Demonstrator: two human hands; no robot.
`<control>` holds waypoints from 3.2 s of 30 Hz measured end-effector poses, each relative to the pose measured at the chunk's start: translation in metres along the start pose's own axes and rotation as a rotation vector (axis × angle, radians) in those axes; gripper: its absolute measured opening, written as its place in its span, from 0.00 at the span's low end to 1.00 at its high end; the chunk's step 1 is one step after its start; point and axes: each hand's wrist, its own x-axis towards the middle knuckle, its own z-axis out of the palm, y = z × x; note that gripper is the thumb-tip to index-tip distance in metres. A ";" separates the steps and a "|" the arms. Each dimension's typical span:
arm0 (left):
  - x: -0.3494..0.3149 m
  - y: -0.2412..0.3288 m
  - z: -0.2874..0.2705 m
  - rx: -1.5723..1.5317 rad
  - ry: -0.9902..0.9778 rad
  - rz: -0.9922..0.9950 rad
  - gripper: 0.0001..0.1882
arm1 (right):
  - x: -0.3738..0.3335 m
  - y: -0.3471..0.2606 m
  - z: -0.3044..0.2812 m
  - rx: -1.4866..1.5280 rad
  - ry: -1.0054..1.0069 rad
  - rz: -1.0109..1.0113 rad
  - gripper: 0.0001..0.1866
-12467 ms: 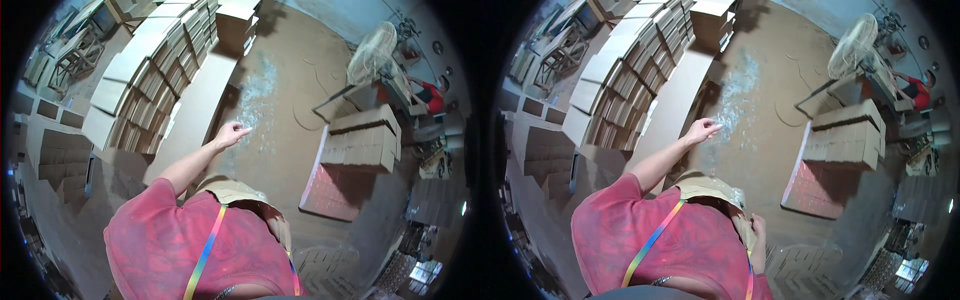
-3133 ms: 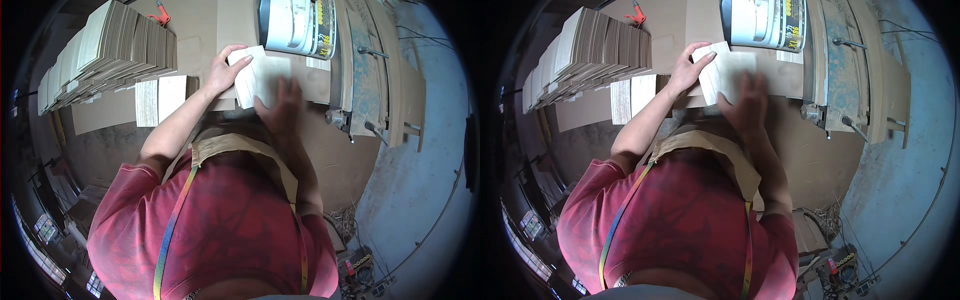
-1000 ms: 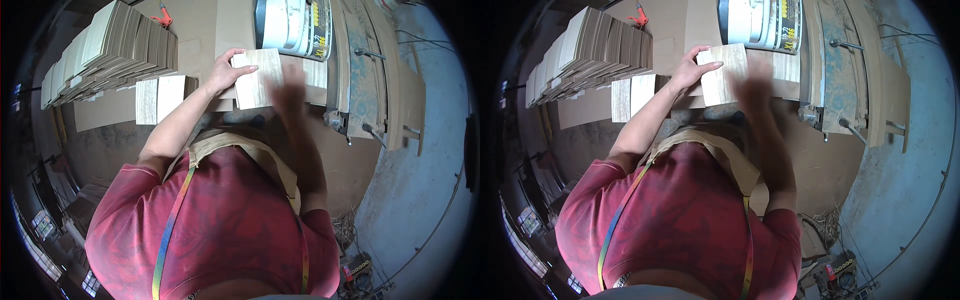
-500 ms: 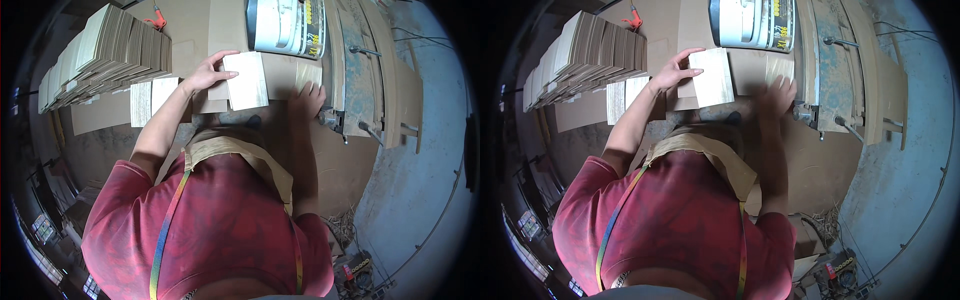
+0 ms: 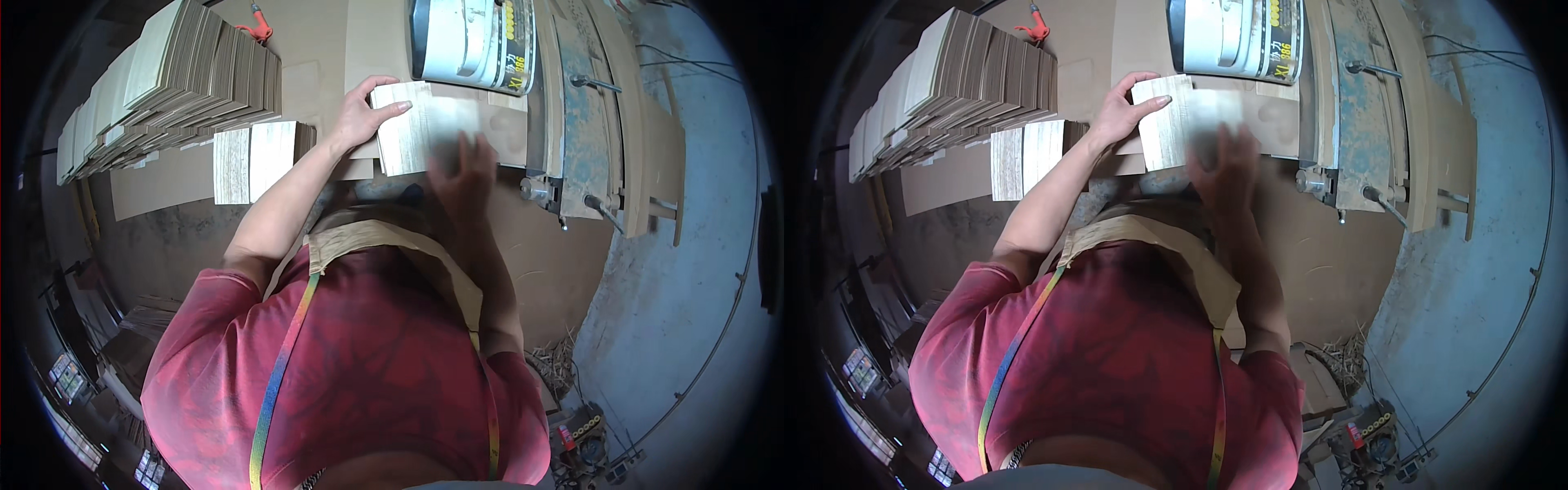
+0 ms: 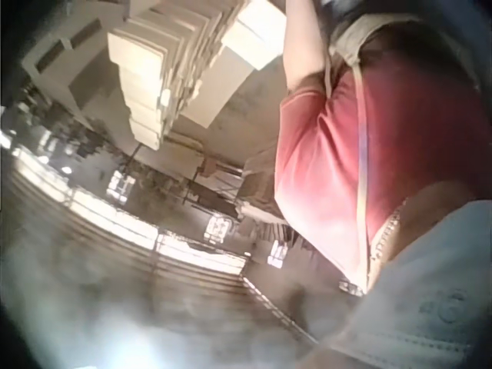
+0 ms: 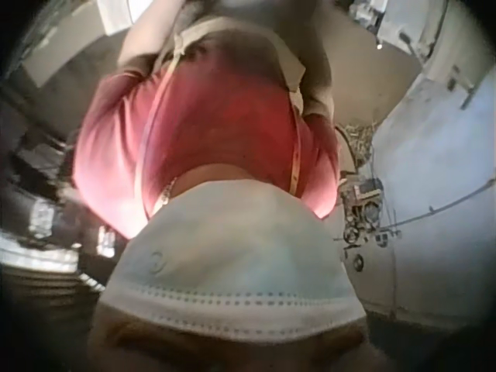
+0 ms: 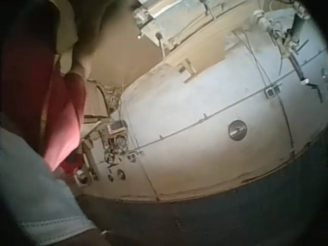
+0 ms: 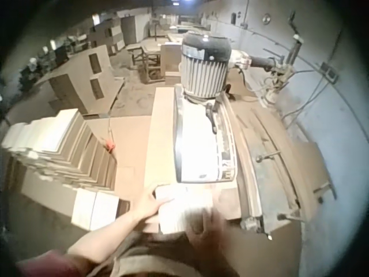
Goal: Inspecting and stacking thin rectangular wood panels in a manufacturing facility.
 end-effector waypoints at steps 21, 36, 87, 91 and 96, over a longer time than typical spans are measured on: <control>0.012 -0.018 0.027 0.061 -0.077 0.028 0.29 | 0.002 -0.009 -0.005 0.011 -0.018 0.066 0.41; 0.018 -0.003 -0.007 -0.166 -0.155 -0.128 0.23 | 0.070 0.061 0.028 0.084 -0.024 0.150 0.32; 0.011 -0.011 -0.005 -0.029 -0.169 -0.063 0.22 | 0.060 0.095 0.057 -0.168 0.250 0.132 0.35; 0.016 -0.017 0.005 0.141 -0.012 -0.010 0.22 | 0.039 -0.019 0.025 -0.009 -0.078 0.110 0.39; 0.014 -0.006 0.001 0.077 -0.057 -0.077 0.21 | -0.018 0.007 0.001 -0.029 0.019 0.205 0.37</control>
